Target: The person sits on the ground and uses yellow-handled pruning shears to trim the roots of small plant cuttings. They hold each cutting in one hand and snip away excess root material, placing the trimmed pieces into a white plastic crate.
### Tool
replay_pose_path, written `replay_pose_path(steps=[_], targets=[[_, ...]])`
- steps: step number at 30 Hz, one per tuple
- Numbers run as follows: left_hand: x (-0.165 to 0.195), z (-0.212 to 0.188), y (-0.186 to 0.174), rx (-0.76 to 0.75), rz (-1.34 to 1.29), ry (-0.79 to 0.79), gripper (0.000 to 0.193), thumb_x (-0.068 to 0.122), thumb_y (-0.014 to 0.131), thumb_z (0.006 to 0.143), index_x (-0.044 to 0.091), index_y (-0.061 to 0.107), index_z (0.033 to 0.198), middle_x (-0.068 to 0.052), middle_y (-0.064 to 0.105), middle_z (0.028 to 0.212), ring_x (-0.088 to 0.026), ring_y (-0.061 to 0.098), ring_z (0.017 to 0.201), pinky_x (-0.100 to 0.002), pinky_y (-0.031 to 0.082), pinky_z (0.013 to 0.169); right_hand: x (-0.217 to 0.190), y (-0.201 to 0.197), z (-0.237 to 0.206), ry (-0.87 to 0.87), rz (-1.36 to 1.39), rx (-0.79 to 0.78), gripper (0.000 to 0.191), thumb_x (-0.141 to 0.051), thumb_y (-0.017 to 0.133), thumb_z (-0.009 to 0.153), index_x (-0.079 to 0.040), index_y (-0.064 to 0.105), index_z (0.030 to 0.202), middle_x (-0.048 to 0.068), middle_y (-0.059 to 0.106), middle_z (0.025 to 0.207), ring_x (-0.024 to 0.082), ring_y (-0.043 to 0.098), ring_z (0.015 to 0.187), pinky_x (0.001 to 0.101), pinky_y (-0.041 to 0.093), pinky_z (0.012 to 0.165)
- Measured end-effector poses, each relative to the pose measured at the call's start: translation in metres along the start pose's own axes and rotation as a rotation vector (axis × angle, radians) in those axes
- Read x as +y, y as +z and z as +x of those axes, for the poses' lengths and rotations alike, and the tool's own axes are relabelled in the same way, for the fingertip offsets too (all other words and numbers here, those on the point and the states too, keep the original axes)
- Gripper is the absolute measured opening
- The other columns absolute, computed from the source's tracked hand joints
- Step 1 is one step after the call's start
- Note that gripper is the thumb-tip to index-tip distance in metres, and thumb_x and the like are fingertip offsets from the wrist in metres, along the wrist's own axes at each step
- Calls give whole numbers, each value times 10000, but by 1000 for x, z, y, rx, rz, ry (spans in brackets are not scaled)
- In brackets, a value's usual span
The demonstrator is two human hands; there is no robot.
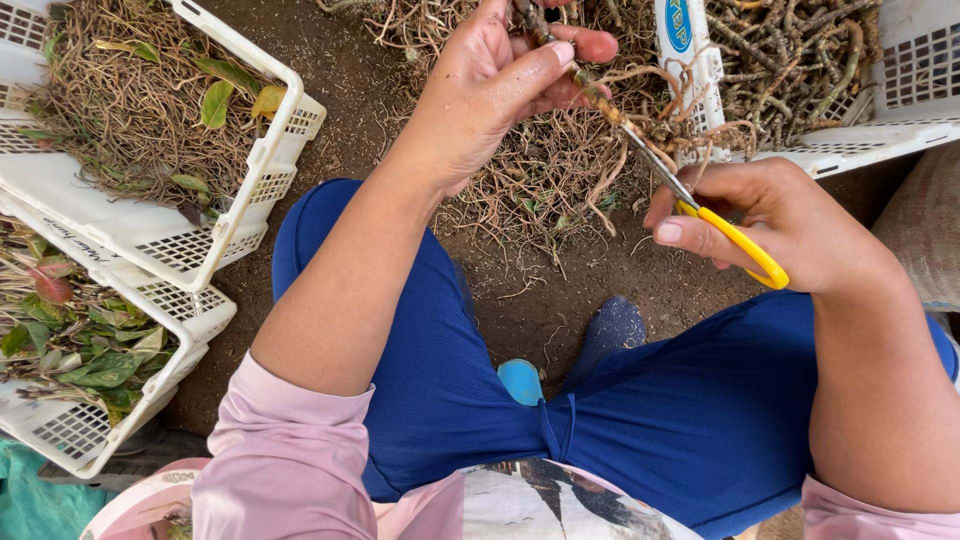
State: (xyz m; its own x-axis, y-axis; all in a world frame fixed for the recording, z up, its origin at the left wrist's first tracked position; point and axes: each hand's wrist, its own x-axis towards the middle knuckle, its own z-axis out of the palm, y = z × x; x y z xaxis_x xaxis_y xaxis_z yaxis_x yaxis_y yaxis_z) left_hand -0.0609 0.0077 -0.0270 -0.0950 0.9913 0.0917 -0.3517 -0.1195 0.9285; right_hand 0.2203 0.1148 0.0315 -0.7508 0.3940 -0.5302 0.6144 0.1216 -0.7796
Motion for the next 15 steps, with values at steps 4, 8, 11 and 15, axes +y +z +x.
replay_pose_path(steps=[4,8,11,15], targets=[[4,-1,1,-3,-13,-13,284,132,592,1155,98,472,1410,-172,725,1360,-212,763,1132,-380,670,1030,-1,-1,1,-163,-87,15,257,-281,789,839,-57,776,965,-23,611,649,56,525,610,258,423,522],[10,-1,1,-2,-23,-28,287,120,597,1143,115,471,1400,-184,726,1358,-220,770,1133,-391,671,1043,-4,-2,0,-175,-144,39,273,-291,801,814,-58,784,955,2,607,609,65,524,591,268,433,522],[13,-2,3,-5,-18,-51,300,119,595,1133,123,470,1406,-177,723,1358,-221,777,1137,-383,668,1046,-6,-1,0,-287,-172,34,282,-305,791,832,-60,771,969,-17,655,653,52,580,616,254,470,553],[13,-2,2,13,-50,-62,309,121,605,1106,127,473,1386,-175,722,1344,-232,781,1116,-380,659,1030,-6,1,0,80,-234,-52,288,-322,810,848,-89,822,1016,111,617,576,166,556,539,352,428,514]])
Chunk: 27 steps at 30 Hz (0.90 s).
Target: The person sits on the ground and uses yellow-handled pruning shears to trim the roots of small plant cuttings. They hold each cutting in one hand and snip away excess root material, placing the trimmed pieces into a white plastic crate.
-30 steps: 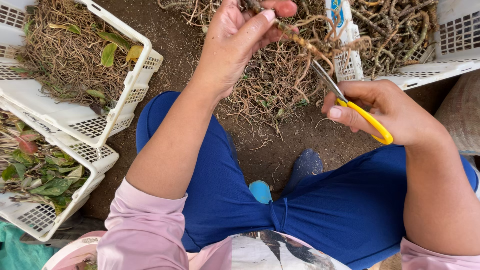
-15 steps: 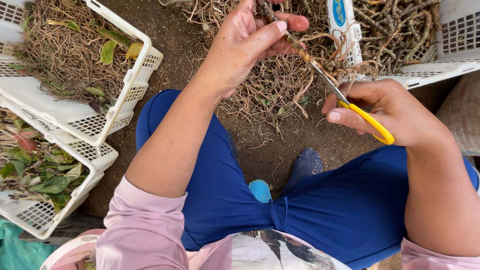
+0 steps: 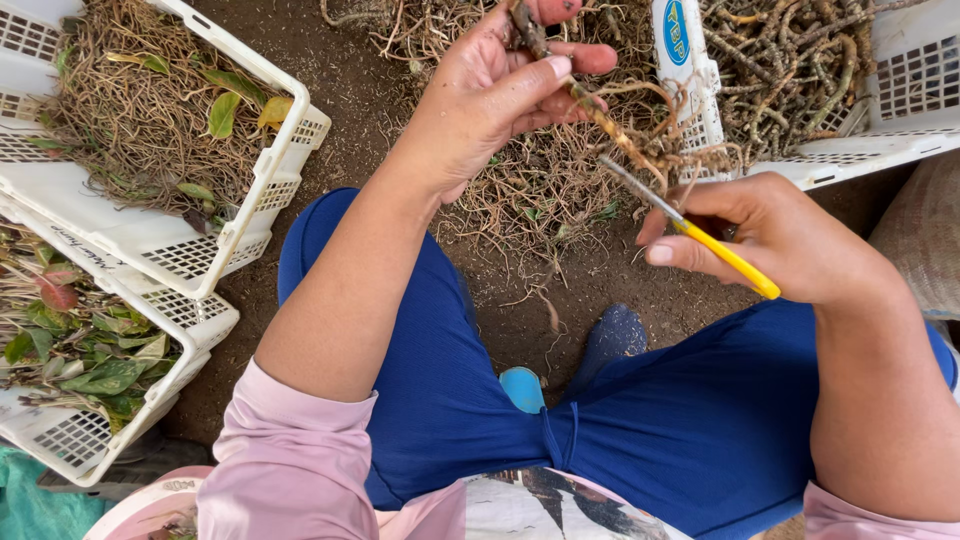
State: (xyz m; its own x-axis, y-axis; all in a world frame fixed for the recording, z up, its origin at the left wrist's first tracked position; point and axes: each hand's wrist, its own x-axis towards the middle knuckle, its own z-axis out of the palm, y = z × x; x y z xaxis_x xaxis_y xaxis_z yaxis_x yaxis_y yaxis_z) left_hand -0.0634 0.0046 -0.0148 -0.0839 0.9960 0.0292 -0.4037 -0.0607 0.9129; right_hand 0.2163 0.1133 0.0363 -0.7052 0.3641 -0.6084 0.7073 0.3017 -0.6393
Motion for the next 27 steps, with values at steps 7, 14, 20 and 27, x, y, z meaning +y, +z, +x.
replay_pose_path(steps=[7,14,20,27], targets=[[-6,6,-5,258,-62,6,178,135,629,1079,99,561,1240,-161,744,1269,-254,773,1126,-413,602,1040,0,4,1,-355,39,127,317,-362,741,879,-64,713,983,-2,661,698,68,606,645,261,476,565],[-19,11,14,305,-102,179,113,164,610,1085,99,564,1165,-158,735,1258,-278,760,1136,-439,630,1053,-9,26,15,-337,69,405,253,-289,742,940,-51,696,1009,-5,574,678,62,519,609,268,418,549],[-31,12,34,199,20,335,86,92,592,1147,73,541,1213,-159,661,1197,-249,699,1199,-430,611,1029,-4,26,31,-303,581,412,260,-301,651,1043,-47,673,1091,-12,609,737,63,578,640,255,459,581],[-17,11,20,200,68,308,130,109,469,1181,72,469,1306,-155,692,1311,-233,726,1149,-411,638,1064,-6,8,29,-252,470,476,290,-334,656,1033,-50,654,1095,-29,600,750,57,591,632,253,477,554]])
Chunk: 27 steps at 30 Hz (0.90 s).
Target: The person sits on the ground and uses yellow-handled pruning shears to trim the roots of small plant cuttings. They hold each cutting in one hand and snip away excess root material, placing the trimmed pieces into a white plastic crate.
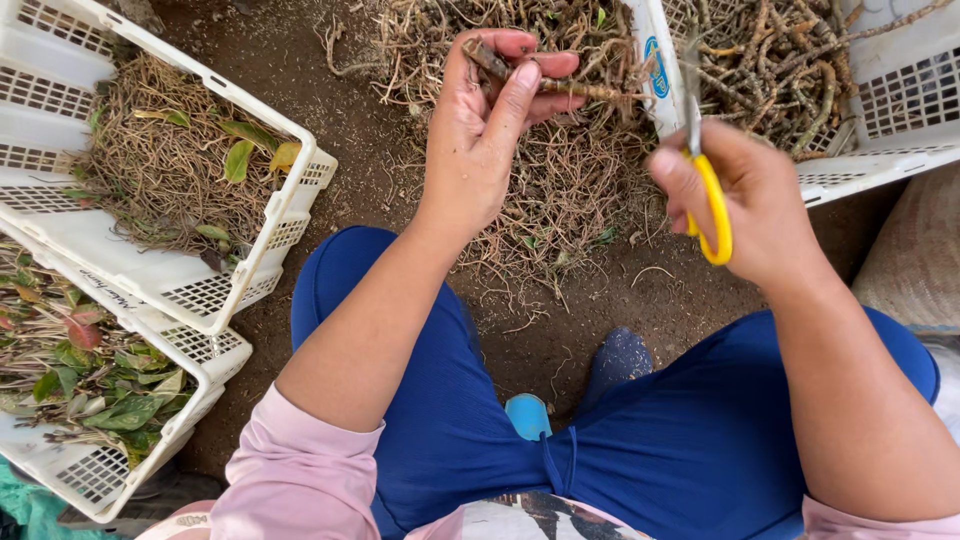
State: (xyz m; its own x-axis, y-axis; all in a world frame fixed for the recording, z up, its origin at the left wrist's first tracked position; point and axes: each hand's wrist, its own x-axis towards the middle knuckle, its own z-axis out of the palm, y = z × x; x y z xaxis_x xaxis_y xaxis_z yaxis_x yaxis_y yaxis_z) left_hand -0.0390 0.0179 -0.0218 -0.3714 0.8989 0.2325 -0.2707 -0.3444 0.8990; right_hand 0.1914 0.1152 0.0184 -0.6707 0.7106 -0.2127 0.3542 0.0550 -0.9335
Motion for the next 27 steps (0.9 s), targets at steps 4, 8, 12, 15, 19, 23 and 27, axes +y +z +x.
replay_pose_path(steps=[4,8,12,15,19,23,27], targets=[[8,-1,-3,-52,139,83,133,109,452,1203,70,454,1330,-141,679,1261,-214,714,1178,-396,642,1068,-10,3,-10,-17,-397,-17,327,-381,734,958,-65,651,952,41,603,678,172,589,588,321,458,530],[15,-3,0,-94,204,148,69,84,449,1229,72,451,1297,-122,667,1255,-181,684,1235,-375,639,1084,-13,4,-13,-271,-805,87,499,-437,811,962,-22,568,831,123,572,703,335,573,636,411,425,582],[24,-5,5,-145,305,179,49,52,456,1231,74,450,1275,-115,677,1261,-167,681,1247,-344,621,1101,-8,4,-16,-380,-928,172,512,-488,804,998,-63,570,836,74,574,707,323,536,620,423,412,686],[32,-8,9,-175,511,227,76,15,480,1215,71,455,1260,-105,684,1270,-161,692,1253,-317,598,1116,-4,3,-17,-390,-1004,218,524,-525,816,991,-78,584,844,59,591,730,298,527,616,411,375,696],[37,-9,17,-248,564,273,165,-63,522,1168,79,485,1243,-86,671,1308,-176,685,1285,-294,591,1125,-1,2,-17,-422,-1060,253,517,-511,829,1023,-88,607,824,50,612,712,273,532,585,395,370,730],[42,-12,21,-312,662,315,272,-127,584,1094,101,510,1224,-60,666,1327,-203,681,1290,-292,580,1120,-7,1,-17,-443,-1069,267,520,-495,852,1026,-95,599,811,50,621,727,270,533,595,375,363,723],[45,-13,21,-338,683,356,350,-148,595,1050,122,512,1257,-53,665,1321,-214,671,1289,-299,579,1114,-14,2,-20,-497,-1072,291,409,-382,865,906,-68,627,798,81,626,691,301,512,544,392,364,676]])
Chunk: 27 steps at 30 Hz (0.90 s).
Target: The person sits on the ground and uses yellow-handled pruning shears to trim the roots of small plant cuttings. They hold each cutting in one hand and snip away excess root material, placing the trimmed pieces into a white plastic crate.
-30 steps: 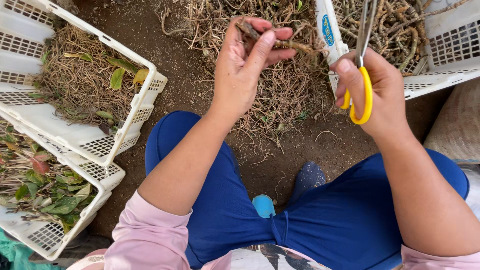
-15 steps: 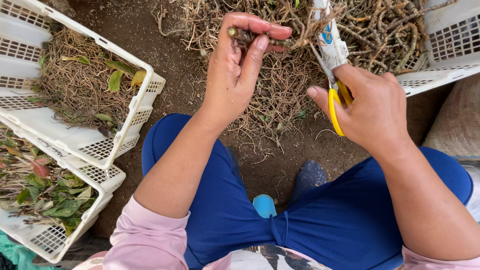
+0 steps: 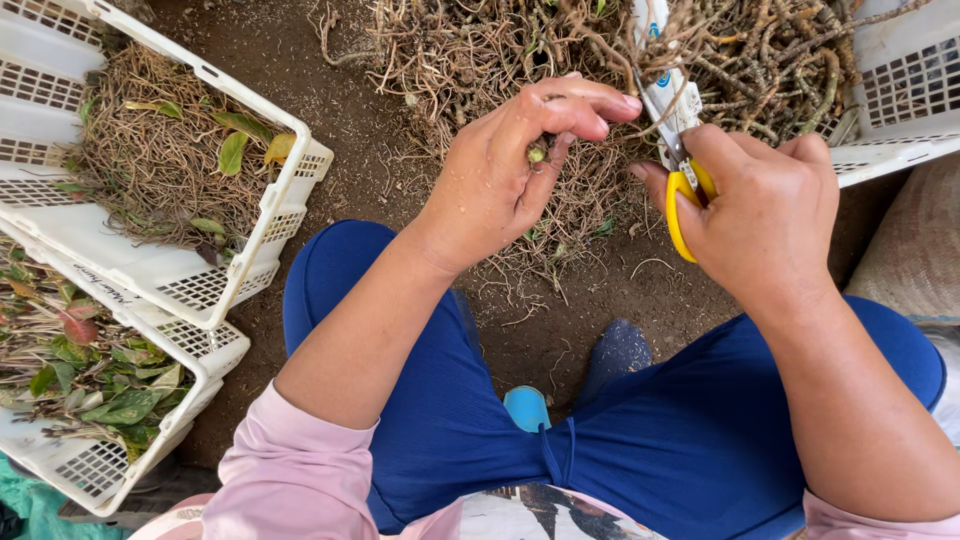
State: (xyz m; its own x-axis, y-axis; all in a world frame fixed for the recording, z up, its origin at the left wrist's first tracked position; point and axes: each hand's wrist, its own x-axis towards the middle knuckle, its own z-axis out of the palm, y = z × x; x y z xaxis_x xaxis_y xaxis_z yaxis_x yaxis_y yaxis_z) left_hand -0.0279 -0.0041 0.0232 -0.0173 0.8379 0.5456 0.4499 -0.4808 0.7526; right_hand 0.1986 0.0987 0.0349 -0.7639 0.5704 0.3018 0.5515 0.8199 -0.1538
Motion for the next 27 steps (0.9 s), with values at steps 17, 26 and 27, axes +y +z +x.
replay_pose_path(steps=[17,26,27], targets=[[-1,-1,-8,5,39,-12,269,-117,582,1087,115,504,1199,-39,645,1374,-191,686,1284,-285,603,1086,1,3,0,75,187,-166,489,-480,827,957,-54,615,843,71,581,704,318,561,637,430,406,719],[4,5,-12,-89,128,1,407,-171,642,926,106,520,1198,-38,639,1387,-225,691,1252,-301,607,1053,16,0,-4,-23,220,-176,376,-440,832,928,-87,716,986,47,636,727,265,601,646,396,390,727],[3,5,-13,-83,136,20,403,-170,649,930,111,519,1188,-32,638,1389,-226,682,1275,-298,604,1066,16,0,-4,-32,207,-175,371,-438,836,924,-91,720,984,41,635,716,258,600,641,395,386,723]])
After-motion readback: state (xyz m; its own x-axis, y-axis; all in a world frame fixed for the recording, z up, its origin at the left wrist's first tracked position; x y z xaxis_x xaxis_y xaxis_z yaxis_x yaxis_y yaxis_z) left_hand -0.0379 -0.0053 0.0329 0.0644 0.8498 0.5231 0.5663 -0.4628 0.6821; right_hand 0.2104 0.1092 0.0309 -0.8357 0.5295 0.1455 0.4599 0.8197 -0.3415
